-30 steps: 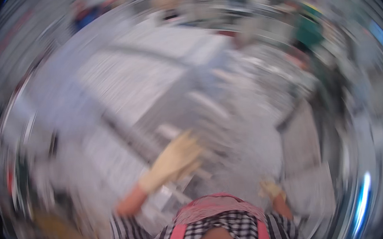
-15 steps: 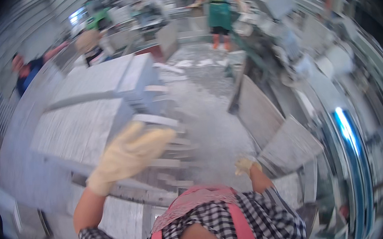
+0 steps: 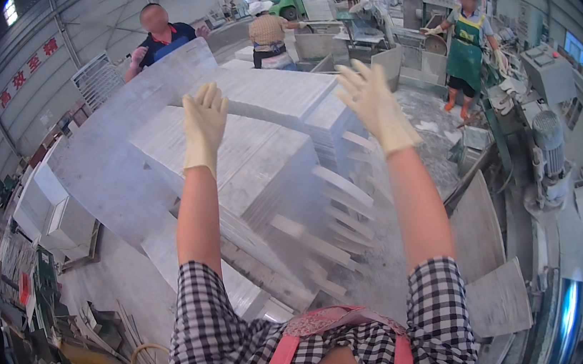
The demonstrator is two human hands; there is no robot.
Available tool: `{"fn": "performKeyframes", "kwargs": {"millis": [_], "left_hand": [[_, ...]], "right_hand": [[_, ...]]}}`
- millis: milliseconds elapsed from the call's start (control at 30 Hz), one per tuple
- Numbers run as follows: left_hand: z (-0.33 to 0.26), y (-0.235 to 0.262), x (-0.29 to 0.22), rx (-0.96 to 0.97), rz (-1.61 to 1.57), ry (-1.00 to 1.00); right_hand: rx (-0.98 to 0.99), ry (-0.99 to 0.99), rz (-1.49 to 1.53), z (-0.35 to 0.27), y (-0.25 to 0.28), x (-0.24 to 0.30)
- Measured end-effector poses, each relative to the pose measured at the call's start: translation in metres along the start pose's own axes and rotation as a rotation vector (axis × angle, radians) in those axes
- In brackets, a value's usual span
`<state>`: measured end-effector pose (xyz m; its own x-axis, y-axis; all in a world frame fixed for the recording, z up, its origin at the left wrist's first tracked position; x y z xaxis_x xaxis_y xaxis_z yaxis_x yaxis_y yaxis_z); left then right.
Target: The person repeatedly picks up thin rectangular sheets and rubs their edges against a moving belt sander. They then stack the processed sheets on a nearby pile. The person wears gloves and an apron while working in a factory setting.
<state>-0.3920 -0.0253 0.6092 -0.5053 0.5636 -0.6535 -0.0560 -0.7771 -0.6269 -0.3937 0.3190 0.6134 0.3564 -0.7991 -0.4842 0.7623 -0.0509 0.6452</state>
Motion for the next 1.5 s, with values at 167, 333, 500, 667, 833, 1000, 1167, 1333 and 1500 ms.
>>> {"fn": "performKeyframes", "kwargs": {"millis": [167,333,500,667,833,1000,1167,1333,1500], "left_hand": [[-0.081,0.006,0.041,0.069,0.063,0.157],[-0.133,0.091,0.052,-0.295,-0.151,0.224],[-0.152,0.111,0.056,-0.186,0.55,0.394],[-0.091,0.057,-0.022,-0.104,0.511,0.081],[-0.076,0.013,-0.042,0.046,0.163,0.011],[-0.121,0.051,-0.028,-0.138,-0.323,0.001],[-0.128,0.077,-0.03,-0.239,-0.449,-0.06],[-0.126,0.08,-0.005,-0.268,-0.46,0.018],[-0.128,0.073,0.031,-0.272,-0.406,0.12]], "right_hand": [[0.079,-0.473,2.211,0.078,-0.013,0.053],[0.025,-0.413,2.001,0.063,-0.064,0.119],[0.244,0.173,1.19,0.022,-0.058,0.244],[0.202,-0.377,2.338,0.116,-0.059,0.145],[0.208,-0.487,2.321,0.172,-0.039,0.113],[0.165,-0.77,2.63,0.132,-0.063,0.118],[0.006,-0.906,2.735,0.087,-0.106,0.112],[0.046,-0.903,2.634,0.067,-0.123,0.107],[0.167,-0.752,2.497,0.042,-0.114,0.115]]}}
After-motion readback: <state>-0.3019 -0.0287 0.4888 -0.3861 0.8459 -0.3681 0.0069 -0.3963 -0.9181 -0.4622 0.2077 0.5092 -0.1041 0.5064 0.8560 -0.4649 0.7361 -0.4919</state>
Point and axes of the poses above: each hand's wrist, its own z-axis towards the middle knuckle, its own y-axis out of the back of the hand, x = y × z, the point moved 9 cm from there along z, towards the middle knuckle, and after that the axes turned 1 degree about z, right-handed, at the moved point
